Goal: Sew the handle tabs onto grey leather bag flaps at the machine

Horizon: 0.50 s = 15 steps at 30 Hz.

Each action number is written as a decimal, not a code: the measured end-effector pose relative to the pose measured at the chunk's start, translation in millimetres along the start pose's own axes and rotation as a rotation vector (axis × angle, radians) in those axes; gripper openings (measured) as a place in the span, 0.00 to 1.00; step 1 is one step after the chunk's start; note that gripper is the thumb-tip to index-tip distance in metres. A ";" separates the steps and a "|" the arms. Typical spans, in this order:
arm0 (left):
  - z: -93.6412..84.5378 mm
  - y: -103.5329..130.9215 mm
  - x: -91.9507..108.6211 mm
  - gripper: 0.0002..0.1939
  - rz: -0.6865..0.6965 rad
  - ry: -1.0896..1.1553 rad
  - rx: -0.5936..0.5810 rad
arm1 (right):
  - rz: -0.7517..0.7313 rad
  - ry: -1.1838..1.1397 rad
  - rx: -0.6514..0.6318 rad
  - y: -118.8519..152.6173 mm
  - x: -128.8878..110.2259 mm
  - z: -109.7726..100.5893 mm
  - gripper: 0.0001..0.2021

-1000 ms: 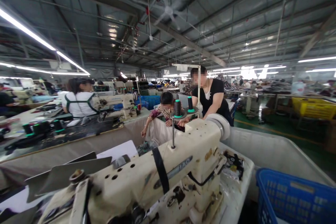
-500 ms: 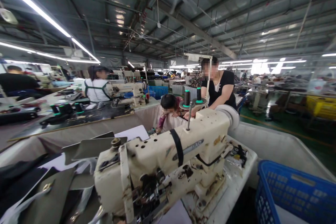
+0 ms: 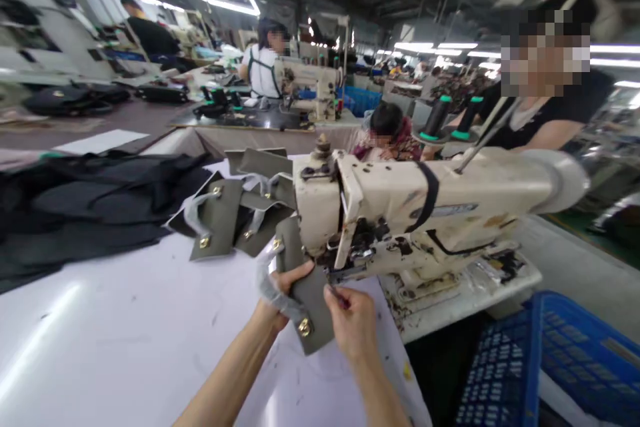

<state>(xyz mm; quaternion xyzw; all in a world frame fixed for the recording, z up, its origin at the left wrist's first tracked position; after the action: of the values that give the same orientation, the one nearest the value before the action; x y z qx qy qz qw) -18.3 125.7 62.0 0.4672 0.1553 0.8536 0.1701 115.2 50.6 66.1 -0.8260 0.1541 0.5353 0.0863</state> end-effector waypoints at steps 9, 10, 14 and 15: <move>20.3 24.4 -39.6 0.30 0.265 0.263 0.299 | -0.050 -0.060 -0.255 -37.4 14.8 -40.4 0.25; 23.8 26.7 -42.7 0.30 0.292 0.281 0.319 | -0.042 -0.062 -0.285 -41.8 15.2 -43.6 0.24; 34.0 31.8 -50.7 0.28 0.382 0.310 0.362 | -0.074 -0.041 -0.361 -54.9 11.7 -52.8 0.24; 35.2 32.7 -51.8 0.28 0.400 0.315 0.377 | -0.092 -0.026 -0.359 -57.1 10.4 -54.5 0.23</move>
<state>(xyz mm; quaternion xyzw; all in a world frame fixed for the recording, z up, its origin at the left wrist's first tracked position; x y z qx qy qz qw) 33.1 77.6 55.4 0.3738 0.2402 0.8882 -0.1170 185.7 85.7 77.8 -0.8275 0.0168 0.5601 -0.0361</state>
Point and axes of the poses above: each hand's wrist, its own y-axis away from the middle knuckle, its own z-axis out of the palm, x = y × z, the point moved 3 cm from there along -y, towards the middle knuckle, and after that the axes turned 4 degrees about z, right-handed, at the moved point
